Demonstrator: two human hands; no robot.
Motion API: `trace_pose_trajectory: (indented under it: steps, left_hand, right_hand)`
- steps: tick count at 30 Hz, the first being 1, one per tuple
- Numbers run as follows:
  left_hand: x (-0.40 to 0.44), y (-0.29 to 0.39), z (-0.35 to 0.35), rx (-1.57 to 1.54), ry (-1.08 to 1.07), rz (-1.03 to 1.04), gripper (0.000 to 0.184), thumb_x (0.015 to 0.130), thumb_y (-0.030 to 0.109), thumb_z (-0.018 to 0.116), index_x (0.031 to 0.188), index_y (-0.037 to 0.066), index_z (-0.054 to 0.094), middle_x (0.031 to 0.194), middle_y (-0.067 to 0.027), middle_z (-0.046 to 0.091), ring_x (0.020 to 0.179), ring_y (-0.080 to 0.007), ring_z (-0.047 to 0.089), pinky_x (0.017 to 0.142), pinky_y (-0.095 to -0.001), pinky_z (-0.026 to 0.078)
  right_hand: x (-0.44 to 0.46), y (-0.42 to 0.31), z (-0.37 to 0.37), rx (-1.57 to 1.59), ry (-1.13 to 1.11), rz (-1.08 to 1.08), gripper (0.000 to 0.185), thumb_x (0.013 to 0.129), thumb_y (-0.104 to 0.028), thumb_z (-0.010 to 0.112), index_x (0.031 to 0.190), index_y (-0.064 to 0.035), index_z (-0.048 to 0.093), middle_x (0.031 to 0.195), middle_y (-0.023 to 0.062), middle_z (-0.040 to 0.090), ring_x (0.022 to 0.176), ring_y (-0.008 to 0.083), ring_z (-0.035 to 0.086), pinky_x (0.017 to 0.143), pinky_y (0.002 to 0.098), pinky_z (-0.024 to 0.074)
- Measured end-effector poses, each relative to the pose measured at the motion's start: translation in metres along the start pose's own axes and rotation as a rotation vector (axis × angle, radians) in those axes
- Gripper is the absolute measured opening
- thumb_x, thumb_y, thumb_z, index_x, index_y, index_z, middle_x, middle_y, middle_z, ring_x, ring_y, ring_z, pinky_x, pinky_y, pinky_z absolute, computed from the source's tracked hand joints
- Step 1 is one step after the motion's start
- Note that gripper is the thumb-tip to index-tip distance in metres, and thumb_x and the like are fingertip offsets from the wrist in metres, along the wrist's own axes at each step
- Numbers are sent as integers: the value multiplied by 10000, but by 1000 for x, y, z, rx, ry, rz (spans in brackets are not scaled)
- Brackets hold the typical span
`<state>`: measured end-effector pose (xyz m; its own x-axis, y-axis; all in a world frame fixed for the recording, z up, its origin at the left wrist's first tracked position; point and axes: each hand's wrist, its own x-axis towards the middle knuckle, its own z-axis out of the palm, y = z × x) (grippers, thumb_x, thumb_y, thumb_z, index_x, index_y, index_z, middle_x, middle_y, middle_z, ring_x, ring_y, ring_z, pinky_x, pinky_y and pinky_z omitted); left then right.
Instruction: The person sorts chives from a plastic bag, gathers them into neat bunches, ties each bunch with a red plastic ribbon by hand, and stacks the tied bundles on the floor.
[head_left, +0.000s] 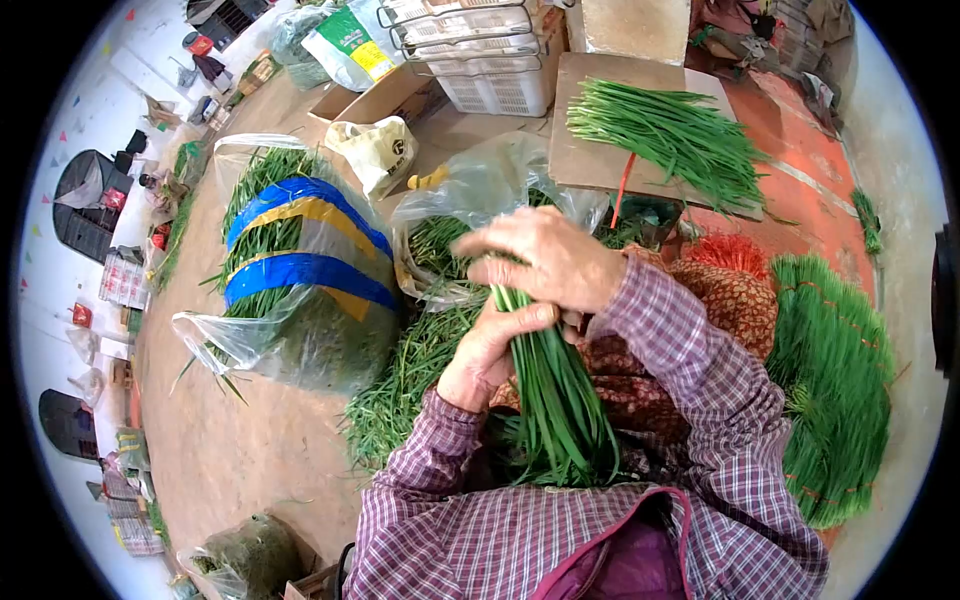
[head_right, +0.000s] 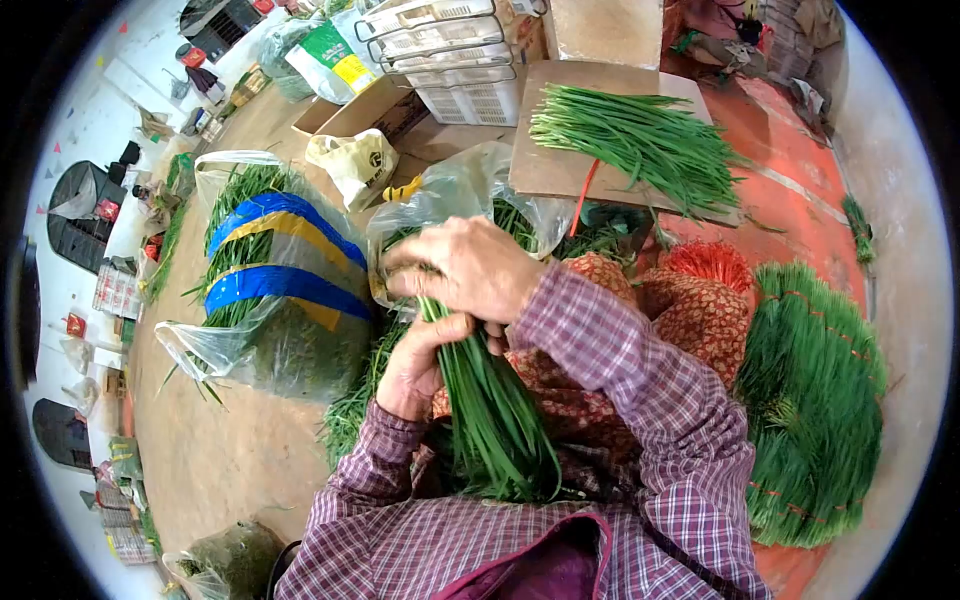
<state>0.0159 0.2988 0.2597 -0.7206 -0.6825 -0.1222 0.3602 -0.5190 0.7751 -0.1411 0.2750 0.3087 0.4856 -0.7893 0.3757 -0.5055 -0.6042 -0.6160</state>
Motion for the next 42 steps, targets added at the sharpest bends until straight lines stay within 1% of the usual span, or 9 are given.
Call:
trace_pose_trajectory:
  steps: [3,8,9,13,15,17,25,34,42]
  left_hand:
    - [-1,30,-6,-85,42,185,320,815,194,704,1044,35,546,788,-76,621,664,-203,625,623,-338,542]
    - [-7,112,-47,-342,-44,507,194,895,188,596,1052,75,578,756,-2,507,696,-158,510,796,-353,482]
    - [-9,127,-57,-392,-47,544,166,908,172,577,1042,75,586,760,2,490,707,-158,491,828,-358,467]
    - [-20,171,-76,-368,-136,698,128,922,111,545,974,23,621,735,-13,487,725,-155,470,824,-340,422]
    - [-28,182,-97,-324,-139,755,118,915,106,555,973,21,615,731,-5,483,724,-151,464,822,-339,422]
    - [-34,187,-110,-368,-188,827,102,903,97,568,968,29,608,735,4,481,717,-148,467,823,-344,424]
    - [-26,171,-116,-441,-278,883,124,827,81,629,943,108,597,729,35,434,717,-126,450,831,-327,425]
    - [-7,156,-94,-425,-186,874,119,835,95,620,953,103,605,721,32,450,707,-127,455,816,-318,421]
    - [1,151,-84,-306,-120,867,96,857,110,611,953,102,614,683,31,399,662,-129,413,807,-319,416]
  right_hand:
    - [11,6,-8,447,152,1,670,896,-603,476,1393,-157,419,1246,191,563,1148,311,552,973,445,458]
    - [11,-3,12,368,103,-143,925,739,-674,638,1443,-183,294,1428,189,342,1320,374,354,1069,524,353]
    - [7,-9,15,323,32,-139,846,750,-499,735,1422,-172,337,1406,148,379,1309,321,385,1071,481,374]
    - [-10,28,56,164,-145,-46,555,815,-289,691,1320,-177,490,1178,118,586,1093,303,582,968,419,480]
    - [-18,41,54,-195,-390,324,384,845,-224,643,1219,-162,583,1049,101,646,973,273,629,865,404,521]
    - [-32,58,49,-375,-405,490,279,854,-221,628,1126,-160,648,994,99,653,912,253,634,785,412,528]
    - [-37,20,-18,-68,456,203,127,874,-171,624,871,-50,660,765,61,685,658,185,651,604,325,525]
    - [-18,-50,19,202,330,-14,130,837,-144,672,817,-23,630,754,107,674,646,222,664,585,320,534]
    - [-6,-37,47,74,313,112,168,810,-200,699,834,-48,632,787,84,671,669,252,655,602,352,522]
